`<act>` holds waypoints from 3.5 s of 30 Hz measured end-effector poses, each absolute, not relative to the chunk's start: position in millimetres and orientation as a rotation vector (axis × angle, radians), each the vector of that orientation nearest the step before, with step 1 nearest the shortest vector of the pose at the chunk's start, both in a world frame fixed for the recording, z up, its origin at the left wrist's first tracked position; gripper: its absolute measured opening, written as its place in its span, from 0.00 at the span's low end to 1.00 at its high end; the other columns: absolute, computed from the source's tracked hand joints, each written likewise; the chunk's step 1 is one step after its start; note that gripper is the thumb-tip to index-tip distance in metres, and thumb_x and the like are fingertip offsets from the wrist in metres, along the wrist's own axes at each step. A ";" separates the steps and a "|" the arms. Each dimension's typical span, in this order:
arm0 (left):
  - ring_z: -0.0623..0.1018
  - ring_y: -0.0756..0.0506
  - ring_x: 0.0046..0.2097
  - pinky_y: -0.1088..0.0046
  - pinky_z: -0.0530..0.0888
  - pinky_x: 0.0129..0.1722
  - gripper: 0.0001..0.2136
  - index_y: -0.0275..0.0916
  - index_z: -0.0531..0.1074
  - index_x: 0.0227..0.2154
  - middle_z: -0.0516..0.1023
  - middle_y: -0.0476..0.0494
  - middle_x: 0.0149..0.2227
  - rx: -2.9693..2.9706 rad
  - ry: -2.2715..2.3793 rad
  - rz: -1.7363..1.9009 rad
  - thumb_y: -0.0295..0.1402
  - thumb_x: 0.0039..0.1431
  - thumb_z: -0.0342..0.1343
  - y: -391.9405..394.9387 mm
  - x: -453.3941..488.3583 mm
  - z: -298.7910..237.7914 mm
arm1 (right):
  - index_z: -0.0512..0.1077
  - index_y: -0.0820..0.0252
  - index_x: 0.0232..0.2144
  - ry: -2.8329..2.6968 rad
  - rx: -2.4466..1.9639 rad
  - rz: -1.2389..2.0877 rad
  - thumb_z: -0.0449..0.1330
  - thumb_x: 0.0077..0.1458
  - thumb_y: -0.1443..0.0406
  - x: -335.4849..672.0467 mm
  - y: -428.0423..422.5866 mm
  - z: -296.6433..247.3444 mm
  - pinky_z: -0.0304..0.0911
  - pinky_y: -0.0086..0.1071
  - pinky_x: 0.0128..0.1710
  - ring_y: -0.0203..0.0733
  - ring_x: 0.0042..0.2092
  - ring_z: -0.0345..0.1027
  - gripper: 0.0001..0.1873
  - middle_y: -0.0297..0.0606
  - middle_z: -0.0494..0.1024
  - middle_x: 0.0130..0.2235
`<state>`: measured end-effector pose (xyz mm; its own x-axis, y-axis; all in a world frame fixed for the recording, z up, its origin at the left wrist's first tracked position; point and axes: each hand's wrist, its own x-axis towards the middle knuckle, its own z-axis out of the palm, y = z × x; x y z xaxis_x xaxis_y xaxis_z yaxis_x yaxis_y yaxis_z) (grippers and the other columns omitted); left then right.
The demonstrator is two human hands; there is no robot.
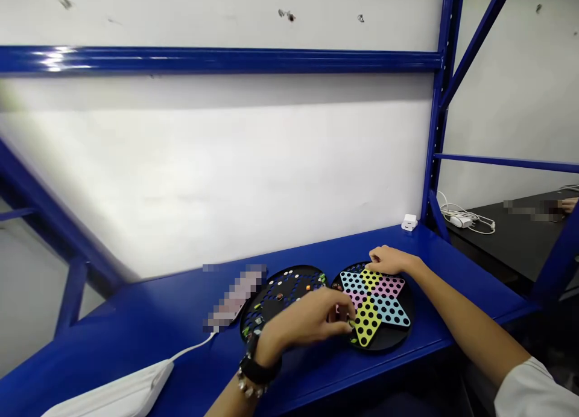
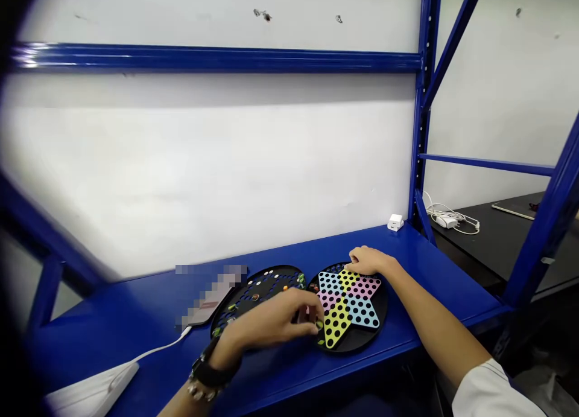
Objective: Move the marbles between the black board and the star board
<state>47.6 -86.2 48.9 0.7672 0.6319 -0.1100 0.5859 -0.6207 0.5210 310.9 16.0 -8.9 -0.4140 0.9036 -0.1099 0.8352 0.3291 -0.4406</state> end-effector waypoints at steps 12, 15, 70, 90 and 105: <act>0.78 0.46 0.41 0.73 0.71 0.42 0.10 0.49 0.79 0.43 0.82 0.50 0.43 2.495 1.050 0.222 0.39 0.59 0.60 -96.9 35.3 29.1 | 0.57 0.57 0.24 -2.435 -1.615 0.662 0.57 0.57 0.49 309.8 14.8 -8.4 0.47 0.30 0.26 0.35 0.27 0.56 0.22 0.32 0.66 0.27; 0.78 0.46 0.39 0.73 0.71 0.41 0.13 0.50 0.78 0.45 0.80 0.50 0.43 2.466 1.144 0.272 0.42 0.57 0.61 -92.8 23.1 32.5 | 0.57 0.57 0.23 -2.435 -1.616 0.667 0.58 0.56 0.49 309.7 13.7 -6.6 0.47 0.30 0.26 0.35 0.27 0.56 0.22 0.31 0.65 0.26; 0.76 0.42 0.51 0.65 0.72 0.52 0.14 0.43 0.75 0.43 0.79 0.43 0.48 2.350 1.769 0.320 0.33 0.60 0.47 -61.4 -50.7 -6.6 | 0.57 0.57 0.23 -2.456 -1.590 0.639 0.57 0.58 0.53 309.8 16.0 -10.2 0.47 0.30 0.26 0.36 0.27 0.58 0.19 0.31 0.66 0.25; 0.78 0.35 0.49 0.57 0.73 0.47 0.25 0.47 0.68 0.60 0.78 0.36 0.47 2.157 2.297 0.008 0.33 0.67 0.34 -9.6 -183.2 0.6 | 0.56 0.57 0.22 -2.431 -1.579 0.678 0.57 0.58 0.53 308.8 13.9 -9.3 0.47 0.31 0.26 0.35 0.26 0.54 0.21 0.31 0.63 0.25; 0.78 0.35 0.52 0.61 0.75 0.46 0.24 0.48 0.69 0.59 0.78 0.42 0.54 1.999 2.303 -0.051 0.30 0.61 0.44 -8.2 -186.7 -4.0 | 0.55 0.57 0.22 -2.439 -1.574 0.674 0.57 0.58 0.52 309.8 13.7 -10.2 0.46 0.30 0.25 0.35 0.26 0.53 0.21 0.30 0.62 0.24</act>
